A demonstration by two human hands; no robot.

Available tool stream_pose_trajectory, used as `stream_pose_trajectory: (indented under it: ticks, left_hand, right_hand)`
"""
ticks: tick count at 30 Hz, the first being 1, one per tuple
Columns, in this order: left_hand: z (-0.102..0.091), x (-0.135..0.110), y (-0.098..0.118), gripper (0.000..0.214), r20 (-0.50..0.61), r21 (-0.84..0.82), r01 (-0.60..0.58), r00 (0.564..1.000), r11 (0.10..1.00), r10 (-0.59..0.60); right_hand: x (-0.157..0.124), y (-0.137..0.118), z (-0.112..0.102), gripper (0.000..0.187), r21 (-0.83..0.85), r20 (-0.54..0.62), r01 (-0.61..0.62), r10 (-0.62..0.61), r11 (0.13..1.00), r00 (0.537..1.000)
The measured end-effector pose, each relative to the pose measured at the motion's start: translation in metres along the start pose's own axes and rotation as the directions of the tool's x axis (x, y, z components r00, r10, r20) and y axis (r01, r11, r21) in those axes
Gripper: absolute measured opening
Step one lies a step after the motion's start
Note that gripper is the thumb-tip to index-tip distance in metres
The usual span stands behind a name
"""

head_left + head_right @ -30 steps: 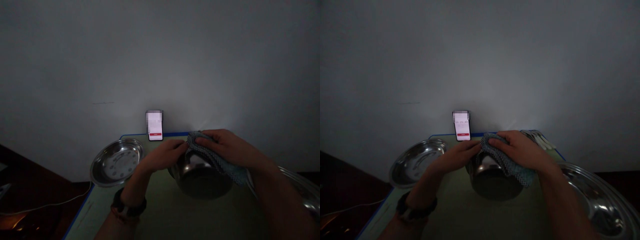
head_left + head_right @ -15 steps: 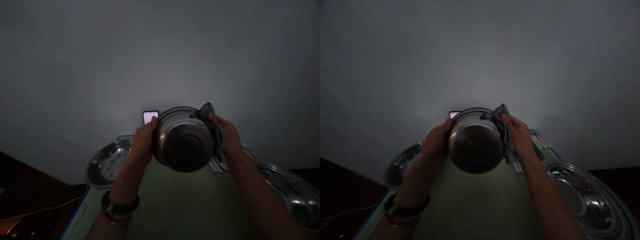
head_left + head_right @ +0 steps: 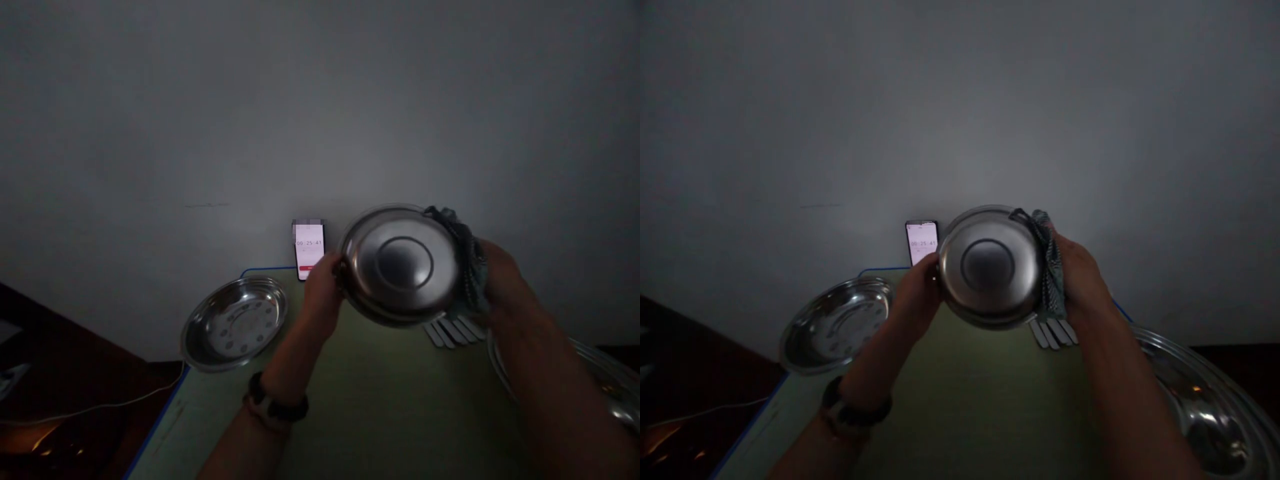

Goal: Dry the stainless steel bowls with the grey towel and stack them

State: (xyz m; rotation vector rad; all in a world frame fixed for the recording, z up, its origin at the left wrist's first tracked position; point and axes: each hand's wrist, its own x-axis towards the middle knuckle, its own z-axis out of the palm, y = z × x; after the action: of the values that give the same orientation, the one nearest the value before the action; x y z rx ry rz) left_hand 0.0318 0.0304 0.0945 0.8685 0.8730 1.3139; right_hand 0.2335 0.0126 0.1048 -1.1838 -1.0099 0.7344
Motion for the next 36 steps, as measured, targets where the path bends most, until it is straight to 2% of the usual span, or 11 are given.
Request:
stream_pose_trajectory:
  ticks: [2,5,7,9,16,19,23,27,30,33,36]
  left_hand:
    - [-0.014,0.001,0.015,0.014,0.116,0.182,-0.052,0.993,0.982,0.031]
    - [-0.027,-0.005,0.033,0.025,0.307,0.508,-0.062,0.945,0.859,-0.113]
    - [-0.03,-0.01,0.036,0.028,0.385,0.612,-0.085,0.9,0.786,-0.203]
    - [-0.032,-0.012,0.036,0.032,0.41,0.637,-0.095,0.882,0.765,-0.232]
    - [-0.054,0.001,0.042,0.035,0.278,0.656,0.031,0.919,0.754,-0.28]
    - [-0.055,0.0,0.045,0.036,0.246,0.714,0.016,0.931,0.7,-0.271]
    - [-0.049,-0.005,0.043,0.034,0.263,0.793,-0.097,0.945,0.602,-0.194]
    - [-0.047,-0.008,0.042,0.035,0.273,0.807,-0.136,0.949,0.575,-0.158]
    - [-0.046,-0.008,0.046,0.041,0.272,0.831,-0.162,0.953,0.533,-0.135]
    - [-0.043,-0.008,0.05,0.041,0.302,0.819,-0.197,0.946,0.539,-0.113]
    - [-0.042,-0.01,0.053,0.041,0.303,0.805,-0.166,0.941,0.569,-0.154]
  right_hand:
    - [-0.006,-0.008,-0.001,0.03,-0.046,0.174,-0.082,0.089,0.996,0.981]
    - [-0.015,-0.012,0.006,0.033,-0.123,0.472,-0.172,0.21,0.977,0.856]
    - [-0.018,-0.011,0.01,0.032,-0.199,0.558,-0.142,0.232,0.97,0.797]
    - [-0.017,-0.007,0.014,0.03,-0.267,0.582,-0.076,0.223,0.961,0.782]
    - [-0.018,0.009,0.039,0.042,-0.415,0.661,0.203,0.141,0.887,0.737]
    - [-0.019,0.01,0.04,0.041,-0.484,0.668,0.258,0.163,0.836,0.726]
    - [-0.022,0.005,0.036,0.038,-0.501,0.661,0.258,0.174,0.826,0.73]
    - [-0.031,-0.001,0.043,0.035,-0.352,0.648,0.194,0.089,0.916,0.757]
    - [-0.037,0.0,0.051,0.038,-0.262,0.625,0.114,0.078,0.958,0.777]
    - [-0.039,0.005,0.059,0.036,-0.304,0.569,0.118,0.081,0.945,0.818]
    - [-0.038,0.009,0.062,0.03,-0.352,0.606,0.179,0.078,0.919,0.791]
